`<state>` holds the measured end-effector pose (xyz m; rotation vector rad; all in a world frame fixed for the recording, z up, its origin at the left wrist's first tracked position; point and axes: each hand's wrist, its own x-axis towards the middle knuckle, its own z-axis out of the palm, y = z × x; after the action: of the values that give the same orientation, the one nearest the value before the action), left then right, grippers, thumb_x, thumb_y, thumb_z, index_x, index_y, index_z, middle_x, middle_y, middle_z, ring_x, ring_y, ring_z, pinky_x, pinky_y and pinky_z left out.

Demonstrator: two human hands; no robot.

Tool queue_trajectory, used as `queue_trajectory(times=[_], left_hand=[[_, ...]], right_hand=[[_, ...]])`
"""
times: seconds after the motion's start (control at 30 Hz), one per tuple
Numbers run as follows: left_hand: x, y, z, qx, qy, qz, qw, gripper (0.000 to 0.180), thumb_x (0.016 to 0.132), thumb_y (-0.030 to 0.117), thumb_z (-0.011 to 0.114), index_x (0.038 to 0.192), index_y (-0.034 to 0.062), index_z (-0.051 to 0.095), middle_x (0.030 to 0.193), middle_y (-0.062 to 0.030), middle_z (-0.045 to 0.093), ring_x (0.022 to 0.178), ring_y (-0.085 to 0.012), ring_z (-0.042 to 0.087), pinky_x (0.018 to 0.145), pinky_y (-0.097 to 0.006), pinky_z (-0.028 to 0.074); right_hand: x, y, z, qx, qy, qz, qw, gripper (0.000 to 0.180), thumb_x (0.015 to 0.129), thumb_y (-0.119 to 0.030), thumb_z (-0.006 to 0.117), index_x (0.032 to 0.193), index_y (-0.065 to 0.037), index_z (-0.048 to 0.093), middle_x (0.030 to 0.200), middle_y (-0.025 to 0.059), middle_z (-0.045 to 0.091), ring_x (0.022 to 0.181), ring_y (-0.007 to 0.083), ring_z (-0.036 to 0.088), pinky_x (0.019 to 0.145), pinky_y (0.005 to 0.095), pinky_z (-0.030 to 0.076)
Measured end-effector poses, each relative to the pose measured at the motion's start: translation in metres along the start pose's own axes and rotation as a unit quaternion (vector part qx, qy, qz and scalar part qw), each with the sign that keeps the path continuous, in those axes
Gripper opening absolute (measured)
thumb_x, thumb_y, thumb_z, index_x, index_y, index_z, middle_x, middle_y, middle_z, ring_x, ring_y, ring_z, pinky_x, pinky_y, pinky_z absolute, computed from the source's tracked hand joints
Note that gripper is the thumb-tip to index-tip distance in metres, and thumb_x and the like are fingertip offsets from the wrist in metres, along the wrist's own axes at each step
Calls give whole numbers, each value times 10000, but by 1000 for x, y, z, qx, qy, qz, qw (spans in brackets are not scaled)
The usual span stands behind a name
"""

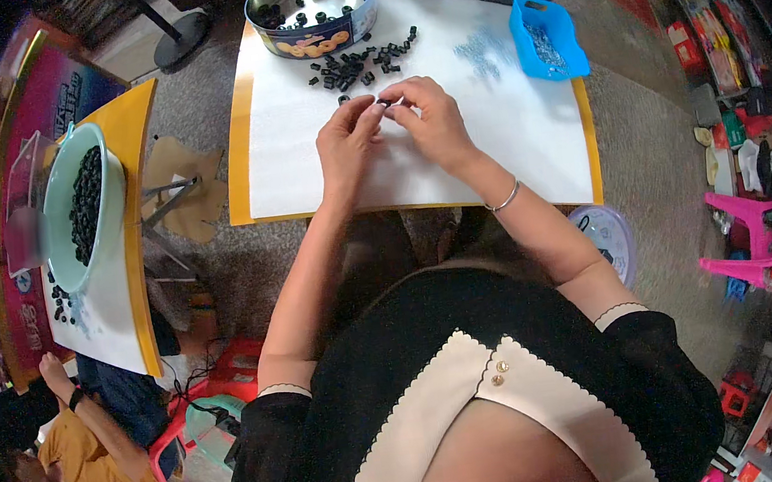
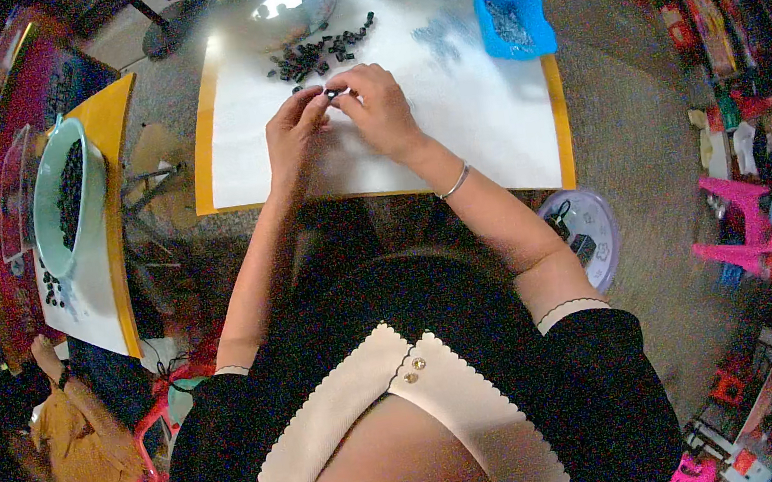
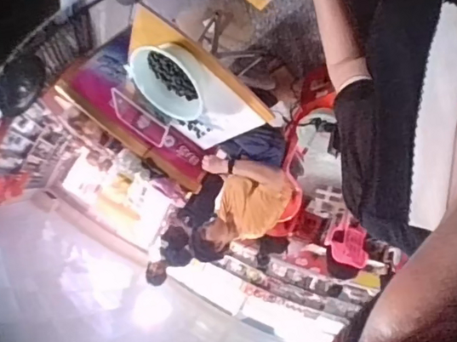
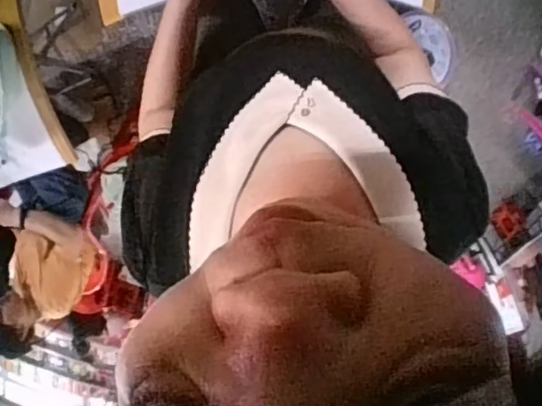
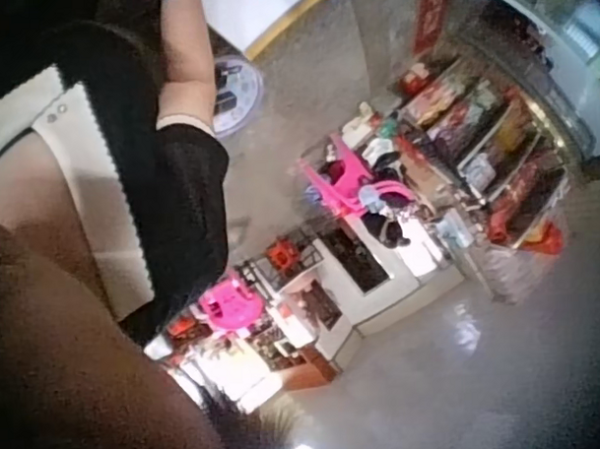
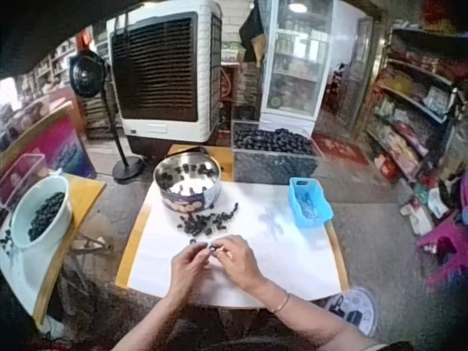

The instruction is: The person pours small black components from a container onto the table and takes tiny inserts from a tray. The person then assembles the parts by inserting the tiny pieces into the black components by hand.

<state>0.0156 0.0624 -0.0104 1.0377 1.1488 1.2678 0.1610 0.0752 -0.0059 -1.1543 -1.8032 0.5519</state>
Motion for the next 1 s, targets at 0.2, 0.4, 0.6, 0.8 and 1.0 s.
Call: queue_trajectory(times=[0.2, 0.4, 0.6, 0.8, 1.0], left_hand=[[-6, -6, 4, -143, -57, -75, 985, 203, 872, 76, 591, 1048, -20, 623, 902, -76, 642, 748, -123, 593, 659, -241, 514], [-13, -4, 0, -211, -38, -141, 967, 221, 859, 11, 584, 1074, -34, 601, 891, -110, 635, 769, -180, 617, 691, -297, 552], [-12, -5, -3, -217, -23, -108, 970, 230, 846, -4, 570, 1073, -28, 590, 838, -88, 609, 748, -187, 615, 713, -308, 547], [-14, -23, -2, -173, -35, -144, 974, 239, 813, 14, 592, 1052, 5, 594, 855, -69, 618, 741, -158, 617, 701, -277, 524], [-21, -24, 16, -196, -86, -117, 970, 218, 817, 29, 586, 1032, -5, 588, 850, -65, 615, 713, -160, 627, 664, -288, 540]], right_hand=[[-21, -16, -12, 104, 34, 76, 991, 171, 795, -24, 611, 964, -28, 640, 904, 48, 600, 758, 102, 529, 681, 230, 439], [-43, 8, -57, 5, 132, 71, 989, 84, 779, -49, 614, 855, -37, 649, 850, 83, 607, 769, 196, 572, 664, 288, 472], [-52, 30, -76, -122, 117, 120, 978, 87, 773, -106, 624, 838, -56, 651, 847, 93, 604, 826, 256, 552, 744, 357, 454], [-48, 30, -52, -231, 45, 36, 971, 178, 762, -149, 642, 905, -43, 644, 913, 116, 595, 920, 309, 522, 845, 403, 397], [-47, 25, -53, -208, 5, 43, 977, 83, 794, -72, 559, 850, -29, 604, 858, 141, 567, 870, 312, 526, 804, 400, 419]])
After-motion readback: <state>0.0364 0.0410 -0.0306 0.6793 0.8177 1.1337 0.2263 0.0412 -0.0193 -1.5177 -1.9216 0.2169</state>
